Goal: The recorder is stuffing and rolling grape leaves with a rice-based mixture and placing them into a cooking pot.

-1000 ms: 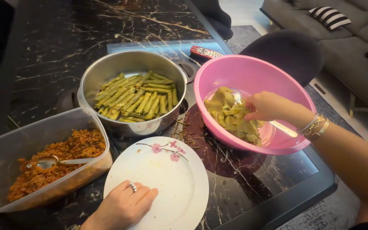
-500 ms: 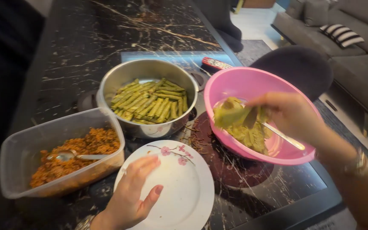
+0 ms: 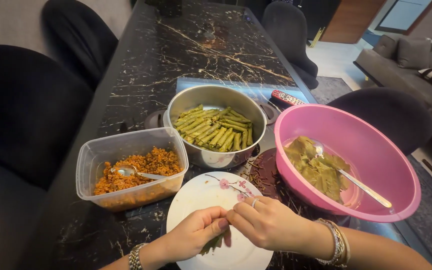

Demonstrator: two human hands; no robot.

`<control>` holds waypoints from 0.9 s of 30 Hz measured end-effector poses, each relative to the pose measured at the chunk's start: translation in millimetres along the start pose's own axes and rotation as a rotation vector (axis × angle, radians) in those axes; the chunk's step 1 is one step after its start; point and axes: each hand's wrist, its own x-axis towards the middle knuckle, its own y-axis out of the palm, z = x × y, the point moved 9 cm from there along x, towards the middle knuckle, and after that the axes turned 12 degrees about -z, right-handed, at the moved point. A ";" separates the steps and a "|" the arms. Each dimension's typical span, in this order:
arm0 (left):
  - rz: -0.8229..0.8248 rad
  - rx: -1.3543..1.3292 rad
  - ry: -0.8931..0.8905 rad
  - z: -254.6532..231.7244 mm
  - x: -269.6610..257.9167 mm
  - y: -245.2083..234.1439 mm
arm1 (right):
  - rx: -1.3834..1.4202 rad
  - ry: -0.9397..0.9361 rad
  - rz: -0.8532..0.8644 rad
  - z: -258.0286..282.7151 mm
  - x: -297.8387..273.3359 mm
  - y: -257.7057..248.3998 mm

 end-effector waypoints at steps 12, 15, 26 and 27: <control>-0.320 0.577 0.245 -45.0 -14.7 0.9 | 0.145 0.326 -0.061 -2.2 -40.6 60.1; -0.401 0.749 0.254 -33.4 -12.3 -1.7 | 0.115 0.307 -0.133 5.5 -34.8 54.9; -0.404 0.447 0.168 -7.6 0.7 -15.8 | -0.200 0.581 -0.149 -70.0 -57.2 45.3; -0.401 0.187 0.228 0.2 5.2 -21.4 | -0.265 0.679 -0.135 -88.0 -64.8 40.3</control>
